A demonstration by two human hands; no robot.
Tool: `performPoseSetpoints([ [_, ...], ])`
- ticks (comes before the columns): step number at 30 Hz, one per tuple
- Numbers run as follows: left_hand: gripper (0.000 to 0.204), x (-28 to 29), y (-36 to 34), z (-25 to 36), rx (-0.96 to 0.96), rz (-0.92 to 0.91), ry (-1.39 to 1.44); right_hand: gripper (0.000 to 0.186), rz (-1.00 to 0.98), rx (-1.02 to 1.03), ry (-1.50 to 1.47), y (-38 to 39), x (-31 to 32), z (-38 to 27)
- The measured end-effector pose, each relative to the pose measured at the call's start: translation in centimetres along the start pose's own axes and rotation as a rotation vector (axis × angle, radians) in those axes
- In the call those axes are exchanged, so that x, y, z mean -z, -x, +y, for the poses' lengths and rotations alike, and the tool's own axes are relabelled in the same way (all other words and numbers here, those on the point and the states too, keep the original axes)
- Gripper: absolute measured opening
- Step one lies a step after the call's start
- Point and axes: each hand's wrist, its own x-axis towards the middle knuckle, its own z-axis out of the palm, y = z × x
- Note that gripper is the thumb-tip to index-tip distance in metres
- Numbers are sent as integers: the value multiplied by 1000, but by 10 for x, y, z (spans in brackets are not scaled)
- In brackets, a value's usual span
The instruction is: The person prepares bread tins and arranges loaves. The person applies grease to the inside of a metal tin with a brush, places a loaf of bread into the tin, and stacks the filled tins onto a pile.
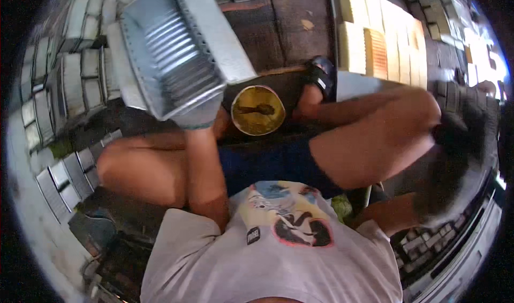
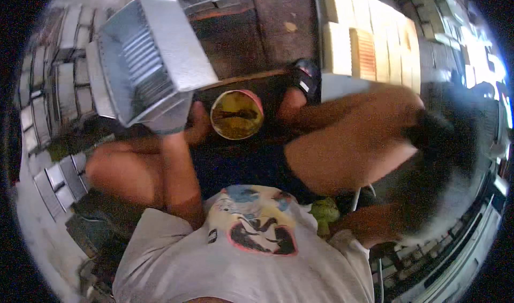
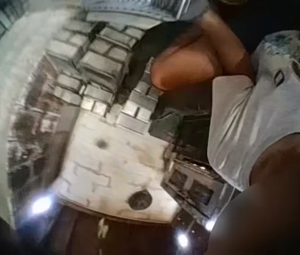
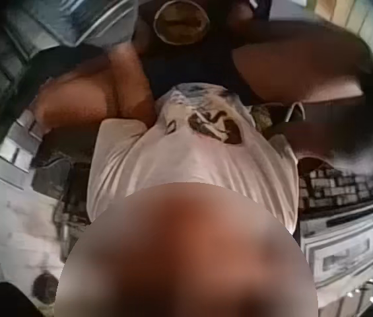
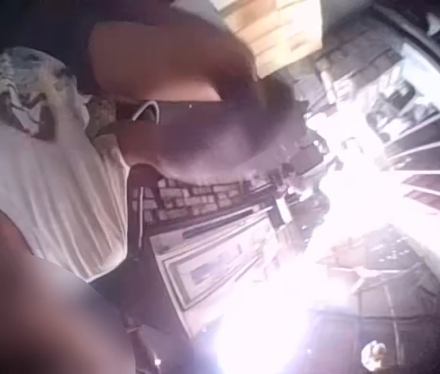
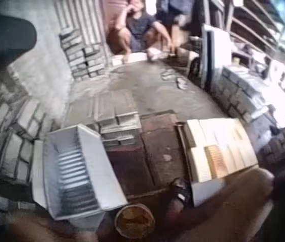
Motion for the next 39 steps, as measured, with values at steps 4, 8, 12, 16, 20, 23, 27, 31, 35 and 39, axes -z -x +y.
performPoseSetpoints([
  [4,85,-21,37,12,-154,-68,51,40,-780,22,430,-14,-136,-43],
  [8,79,-18,31,8,-152,-72,33,30,-966,-58,767,37,-314,111],
  [12,71,-2,57,19,-161,84,-24,38,-847,-41,562,32,-286,91],
  [16,73,24,54,23,-215,131,77,41,-737,34,366,33,-268,84],
  [20,79,35,55,20,-192,122,71,43,-783,-14,221,27,-271,82],
  [23,83,55,63,28,-196,114,40,33,-915,-39,351,33,-288,85],
  [27,77,-5,43,13,-213,84,137,28,-809,-16,192,-13,-209,51],
  [31,57,0,38,5,-307,143,171,24,-402,175,367,-82,-76,-51],
  [35,50,30,32,-12,-87,-2,289,27,-594,593,-73,-82,-77,-121],
  [39,54,55,44,-17,151,-26,365,21,-663,875,358,-108,-102,-146],
])
